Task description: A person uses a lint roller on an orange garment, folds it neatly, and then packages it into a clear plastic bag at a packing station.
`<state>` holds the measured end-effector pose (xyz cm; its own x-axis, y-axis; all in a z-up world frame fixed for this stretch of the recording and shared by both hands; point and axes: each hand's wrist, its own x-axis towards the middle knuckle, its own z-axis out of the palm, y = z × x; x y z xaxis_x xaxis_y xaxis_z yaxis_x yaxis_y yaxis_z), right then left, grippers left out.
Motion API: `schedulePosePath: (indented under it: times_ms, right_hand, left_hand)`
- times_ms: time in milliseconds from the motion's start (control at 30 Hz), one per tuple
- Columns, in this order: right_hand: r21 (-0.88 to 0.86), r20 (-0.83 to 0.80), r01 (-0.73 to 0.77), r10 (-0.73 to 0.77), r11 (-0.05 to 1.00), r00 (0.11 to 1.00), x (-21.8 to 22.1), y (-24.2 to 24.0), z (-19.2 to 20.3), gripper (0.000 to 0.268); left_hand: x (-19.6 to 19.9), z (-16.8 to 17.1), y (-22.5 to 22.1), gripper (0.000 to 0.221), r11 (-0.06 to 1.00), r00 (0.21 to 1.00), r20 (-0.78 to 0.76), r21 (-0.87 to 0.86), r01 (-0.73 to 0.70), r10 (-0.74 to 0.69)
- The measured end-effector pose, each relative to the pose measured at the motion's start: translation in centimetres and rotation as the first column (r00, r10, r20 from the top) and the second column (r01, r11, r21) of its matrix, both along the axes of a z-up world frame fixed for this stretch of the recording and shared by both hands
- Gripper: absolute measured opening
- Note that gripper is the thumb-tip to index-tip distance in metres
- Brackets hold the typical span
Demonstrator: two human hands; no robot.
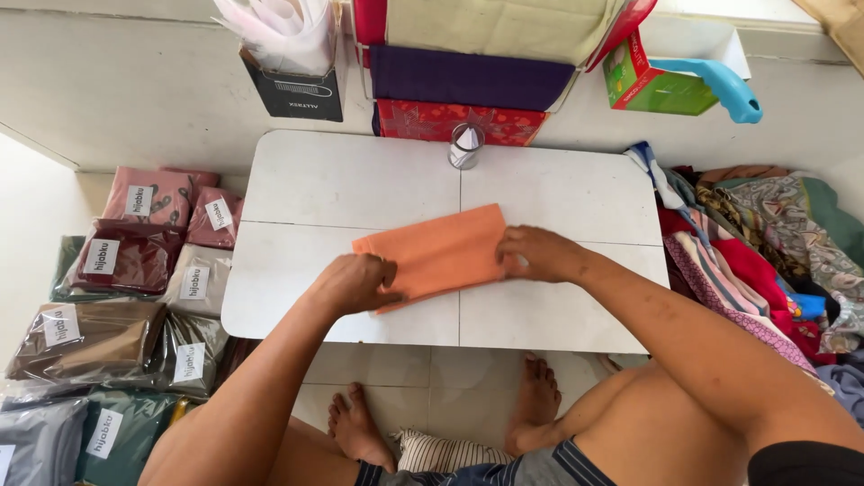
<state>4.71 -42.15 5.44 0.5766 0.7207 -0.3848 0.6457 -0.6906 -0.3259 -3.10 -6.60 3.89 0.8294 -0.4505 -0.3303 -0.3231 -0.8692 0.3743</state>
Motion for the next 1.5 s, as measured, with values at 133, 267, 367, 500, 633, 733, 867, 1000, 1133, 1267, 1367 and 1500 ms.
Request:
schedulePosePath:
  times_ms: [133,267,367,500,633,733,867,1000,1133,1267,1367,1500]
  right_hand:
    - [0.052,0.095,0.11,-0.114,0.993,0.989,0.9,0.7,-0.3,0.027]
    - [-0.066,0.101,0.087,-0.08,0.994,0.992,1.0,1.2,-2.6,0.041]
    - [-0.133,0.109,0.1,-0.086,0.986,0.99,0.5,1.4,-2.5,0.049]
    - [-0.139,0.077,0.115,-0.105,0.984,0.992,0.6,1.2,-2.2,0.055]
    - [-0.136,0.065,0.139,-0.131,0.981,0.989,0.3,1.9,-2.4,0.057]
    - [-0.156,0.111,0.184,-0.168,0.97,0.98,0.3,1.9,-3.0,0.064]
    - [-0.232,0.133,0.171,-0.143,0.957,0.981,1.1,1.4,-5.4,0.074]
    - [-0.089,0.38,0.16,-0.115,0.983,0.918,3.8,1.6,0.0,0.029]
    - [0.443,0.805,0.116,-0.451,0.889,0.385,6.1,-2.0,11.6,0.031]
    - [0.262,0.885,0.73,-0.459,0.631,0.078,9.5,-7.9,17.8,0.068]
    - [0.091,0.621,0.917,-0.742,0.389,0.253,12.2,-12.2,17.2,0.072]
    - [0.225,0.569,0.854,-0.774,0.47,0.277,11.9,-14.4,16.4,0.051]
  left_hand:
    - [1.5,-4.0,-0.5,0.017,0.993,0.944,0.329,-0.108,0.041,-0.003]
    - [2.1,-7.3,-0.6,0.049,0.998,0.97,0.244,0.057,0.001,-0.015]
    - [1.3,-5.9,-0.5,0.068,0.989,0.99,0.139,0.14,-0.049,0.03]
    - [0.3,-3.4,-0.3,0.078,0.974,0.992,0.086,0.203,-0.105,0.09]
    - [-0.6,-2.5,0.0,0.077,0.974,0.991,0.075,0.188,-0.127,0.115]
    - [-0.2,-3.8,0.1,0.081,0.979,0.989,0.123,0.178,-0.102,0.08]
    - [1.5,-8.4,0.4,0.097,0.947,0.952,0.3,0.318,-0.037,-0.064]
    - [2.3,-3.4,-0.8,0.052,0.988,0.945,0.287,0.062,0.144,-0.156]
    - [2.9,-6.9,-1.2,0.044,0.989,0.974,0.224,-0.136,0.06,-0.029]
    - [3.3,-8.7,-1.5,0.054,0.999,0.986,0.165,0.029,-0.026,0.021]
    - [3.9,-10.3,-1.3,0.063,0.999,0.977,0.212,0.031,-0.031,0.024]
    - [3.8,-10.7,-0.5,0.081,0.998,0.975,0.222,0.064,-0.021,0.006]
